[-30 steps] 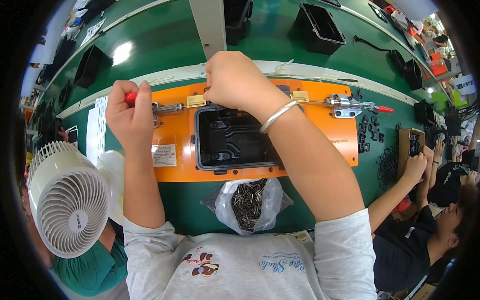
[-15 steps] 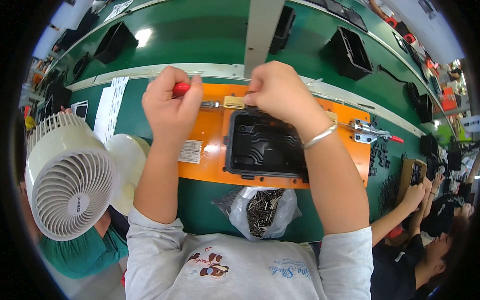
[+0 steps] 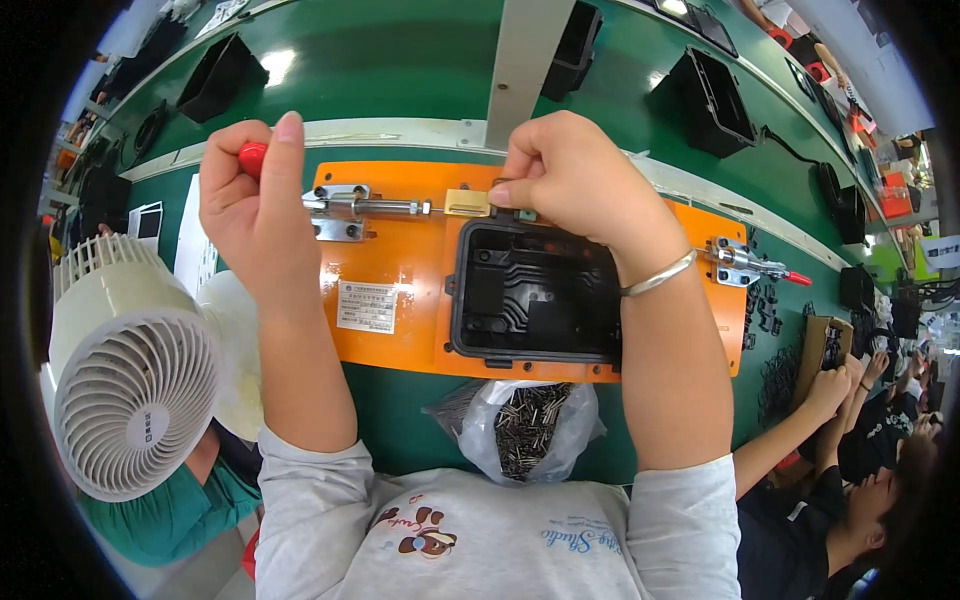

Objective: Assembling components into black plastic housings using a manual workbench fixture with toggle clamps on an assembly line.

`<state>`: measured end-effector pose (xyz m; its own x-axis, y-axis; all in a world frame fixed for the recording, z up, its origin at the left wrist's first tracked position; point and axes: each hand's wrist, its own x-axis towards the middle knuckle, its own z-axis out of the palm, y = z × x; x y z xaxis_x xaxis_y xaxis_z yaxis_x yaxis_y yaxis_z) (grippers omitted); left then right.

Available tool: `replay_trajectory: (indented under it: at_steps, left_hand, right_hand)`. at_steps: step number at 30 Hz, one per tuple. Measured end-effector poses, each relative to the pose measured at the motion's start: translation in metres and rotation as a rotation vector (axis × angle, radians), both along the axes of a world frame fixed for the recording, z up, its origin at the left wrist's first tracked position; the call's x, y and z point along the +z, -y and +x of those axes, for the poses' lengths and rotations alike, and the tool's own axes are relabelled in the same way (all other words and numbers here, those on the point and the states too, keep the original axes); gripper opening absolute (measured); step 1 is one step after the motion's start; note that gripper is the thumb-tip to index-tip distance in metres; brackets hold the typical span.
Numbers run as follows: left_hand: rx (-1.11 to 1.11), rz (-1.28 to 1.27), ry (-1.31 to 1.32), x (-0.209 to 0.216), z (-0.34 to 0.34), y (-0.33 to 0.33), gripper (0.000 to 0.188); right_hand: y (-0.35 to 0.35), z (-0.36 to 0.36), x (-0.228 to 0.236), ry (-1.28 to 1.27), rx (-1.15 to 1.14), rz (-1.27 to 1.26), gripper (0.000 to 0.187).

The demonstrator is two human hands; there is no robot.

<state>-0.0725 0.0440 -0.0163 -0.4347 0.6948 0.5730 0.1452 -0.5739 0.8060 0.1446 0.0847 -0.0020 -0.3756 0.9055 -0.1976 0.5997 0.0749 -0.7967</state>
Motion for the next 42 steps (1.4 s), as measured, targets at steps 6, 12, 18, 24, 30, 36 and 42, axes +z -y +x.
replay_trajectory:
  at_steps: [6,12,18,24,30,36,42]
  left_hand:
    - [-0.012,0.008,0.012,-0.001,-0.003,0.001,0.017]
    - [-0.013,0.022,0.018,-0.001,-0.001,0.001,0.017]
    - [-0.023,0.011,0.017,-0.002,-0.003,0.002,0.017]
    - [-0.002,-0.053,-0.106,-0.006,0.006,0.004,0.017]
    - [0.032,-0.074,-0.300,-0.011,0.009,0.002,0.020]
    - [0.073,-0.050,-0.476,-0.013,0.012,0.000,0.021]
    - [0.043,-0.027,-0.531,-0.014,0.014,-0.002,0.021]
  right_hand:
    - [-0.002,0.000,-0.003,-0.050,0.015,-0.039,0.018]
    - [-0.002,0.000,-0.002,-0.037,0.019,-0.039,0.017]
    - [-0.001,-0.002,-0.003,0.002,0.026,0.016,0.017]
    - [-0.001,-0.005,-0.001,0.067,0.012,0.045,0.018]
    - [-0.002,-0.005,0.000,0.126,0.021,0.048,0.023]
    - [-0.002,-0.006,-0.001,0.143,0.022,0.043,0.023]
    - [-0.003,-0.006,-0.003,0.151,0.058,0.128,0.023]
